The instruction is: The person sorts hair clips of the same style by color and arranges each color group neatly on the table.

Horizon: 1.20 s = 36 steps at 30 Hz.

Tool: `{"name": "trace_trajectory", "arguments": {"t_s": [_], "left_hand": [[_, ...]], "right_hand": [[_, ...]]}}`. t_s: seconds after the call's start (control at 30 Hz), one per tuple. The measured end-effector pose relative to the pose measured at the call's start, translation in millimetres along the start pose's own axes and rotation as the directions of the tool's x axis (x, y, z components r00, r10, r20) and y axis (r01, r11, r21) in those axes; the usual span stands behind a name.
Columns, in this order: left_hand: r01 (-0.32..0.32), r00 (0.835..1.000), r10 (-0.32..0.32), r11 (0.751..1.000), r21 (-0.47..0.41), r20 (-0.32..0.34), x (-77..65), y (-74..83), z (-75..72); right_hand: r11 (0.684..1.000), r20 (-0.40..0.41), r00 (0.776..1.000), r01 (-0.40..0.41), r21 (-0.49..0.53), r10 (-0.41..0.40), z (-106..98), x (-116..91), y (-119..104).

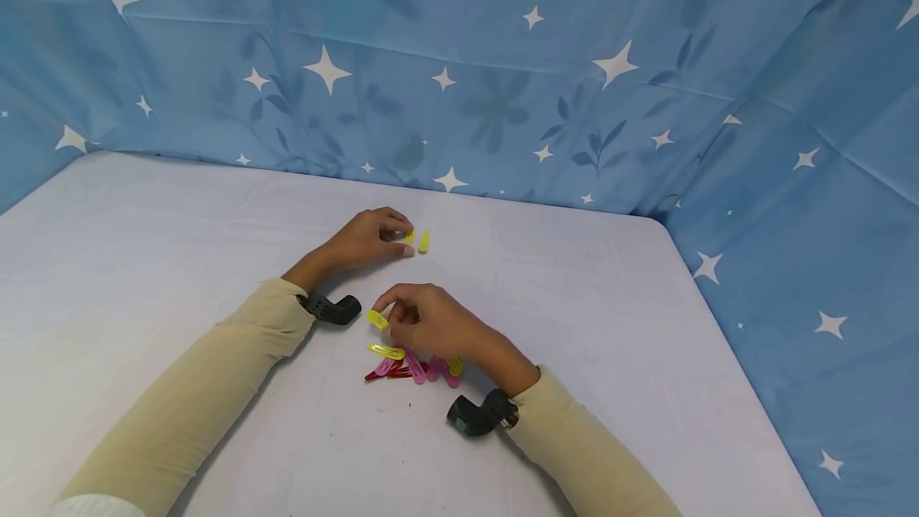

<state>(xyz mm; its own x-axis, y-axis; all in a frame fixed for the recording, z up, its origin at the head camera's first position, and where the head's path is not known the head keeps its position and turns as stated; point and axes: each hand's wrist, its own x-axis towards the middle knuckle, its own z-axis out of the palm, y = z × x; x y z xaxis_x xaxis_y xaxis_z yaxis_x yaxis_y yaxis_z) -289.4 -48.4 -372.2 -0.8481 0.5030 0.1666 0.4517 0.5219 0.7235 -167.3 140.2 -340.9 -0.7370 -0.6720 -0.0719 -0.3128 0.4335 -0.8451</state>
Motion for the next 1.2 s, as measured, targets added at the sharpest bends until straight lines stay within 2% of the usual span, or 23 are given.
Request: {"name": "trace_trajectory", "arguments": {"t_s": [0.33,0.47,0.6,0.8,1.0,1.2], "left_hand": [[0.006,1.0,-0.006,1.0,0.002,-0.001,-0.8,3.0,-0.9],[0.015,1.0,-0.015,1.0,0.008,0.003,-1.0,3.3,-1.3],[0.018,1.0,-0.018,1.0,0.011,0.008,-1.0,3.2,-0.6],[0.012,1.0,-0.012,1.0,-0.004,0.001,-0.9,1.8,0.0],[0.008,1.0,-0.008,1.0,0.006,-0.009,-1.2,3.4,-0.2],[0.012,1.0,-0.012,1.0,0.019,-0.005,-1.1,3.4,0.0]], "right_hand": [[0.999,-0.089,0.996,0.002,0.05,0.003,-8.9,-0.3,7.4],[0.997,-0.118,0.992,-0.026,0.072,0.034,-12.8,-0.5,8.9],[0.996,-0.17,0.984,-0.037,0.078,0.05,-17.3,-1.7,10.6],[0.996,-0.247,0.968,-0.013,0.083,0.033,-24.2,-2.6,13.4],[0.996,-0.296,0.954,-0.022,0.088,0.047,-28.1,-2.9,15.3],[0.997,-0.314,0.949,-0.011,0.076,0.035,-30.9,-2.3,21.3]]}}
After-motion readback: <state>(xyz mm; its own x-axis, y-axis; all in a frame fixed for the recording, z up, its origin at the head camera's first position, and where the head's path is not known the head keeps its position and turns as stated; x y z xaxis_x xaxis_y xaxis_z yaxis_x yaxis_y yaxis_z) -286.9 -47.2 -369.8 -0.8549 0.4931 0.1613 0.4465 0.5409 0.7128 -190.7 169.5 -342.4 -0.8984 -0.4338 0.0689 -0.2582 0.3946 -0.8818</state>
